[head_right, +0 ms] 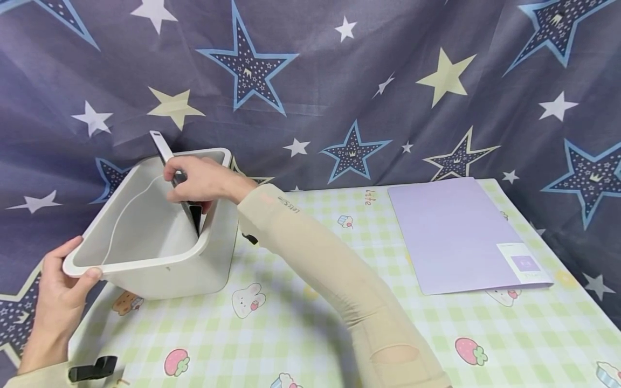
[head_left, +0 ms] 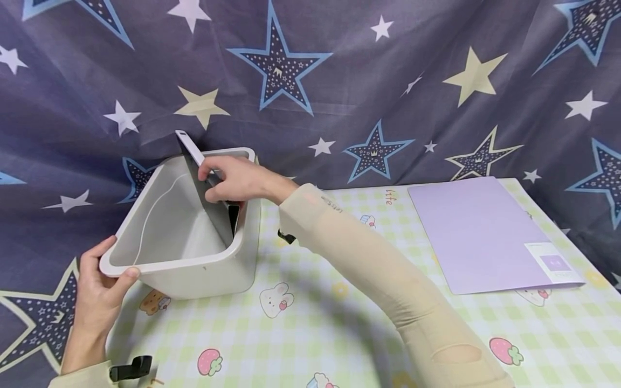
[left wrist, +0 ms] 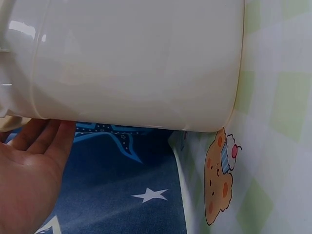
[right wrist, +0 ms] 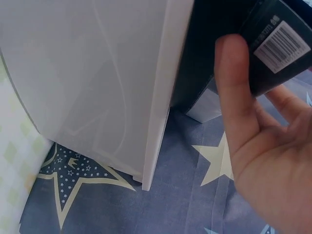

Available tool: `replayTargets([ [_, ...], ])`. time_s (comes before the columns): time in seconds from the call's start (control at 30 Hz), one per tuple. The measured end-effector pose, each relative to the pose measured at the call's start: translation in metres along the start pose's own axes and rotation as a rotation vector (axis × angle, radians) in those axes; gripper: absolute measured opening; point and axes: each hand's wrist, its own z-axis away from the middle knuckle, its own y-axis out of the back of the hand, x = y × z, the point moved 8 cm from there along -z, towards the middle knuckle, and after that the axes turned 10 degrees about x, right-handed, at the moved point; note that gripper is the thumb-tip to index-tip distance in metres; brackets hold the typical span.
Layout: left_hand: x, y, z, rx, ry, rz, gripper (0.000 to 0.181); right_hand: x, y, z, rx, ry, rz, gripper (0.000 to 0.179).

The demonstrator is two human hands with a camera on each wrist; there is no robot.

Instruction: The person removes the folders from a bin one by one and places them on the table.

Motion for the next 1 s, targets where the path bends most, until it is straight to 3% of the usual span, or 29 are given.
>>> replayTargets([
  [0.13, 0.001, -0.001, 0.0, -0.001, -0.004, 0.019, 0.067, 0.0, 0.004, 0.004, -0.001, -0.005, -0.062, 0.032],
  [0.3, 0.002, -0.001, -0.001, -0.009, -0.015, 0.027, 0.067, 0.0, 0.022, 0.01, 0.072, 0.004, -0.132, 0.031],
  [0.43, 0.001, 0.002, -0.001, -0.004, -0.01, 0.012, 0.068, 0.007, 0.033, 0.017, 0.127, 0.002, -0.119, 0.032],
  [0.73, -0.001, 0.004, 0.0, 0.004, 0.001, 0.014, 0.068, 0.022, 0.036, 0.02, 0.225, -0.052, -0.046, 0.029],
  [0.87, -0.002, 0.003, 0.0, 0.002, 0.002, 0.022, 0.068, 0.023, 0.038, 0.017, 0.225, -0.084, -0.025, 0.031],
  [1.0, -0.002, 0.001, -0.001, -0.002, 0.0, 0.016, 0.068, 0.026, 0.036, 0.017, 0.188, -0.094, -0.082, 0.045],
])
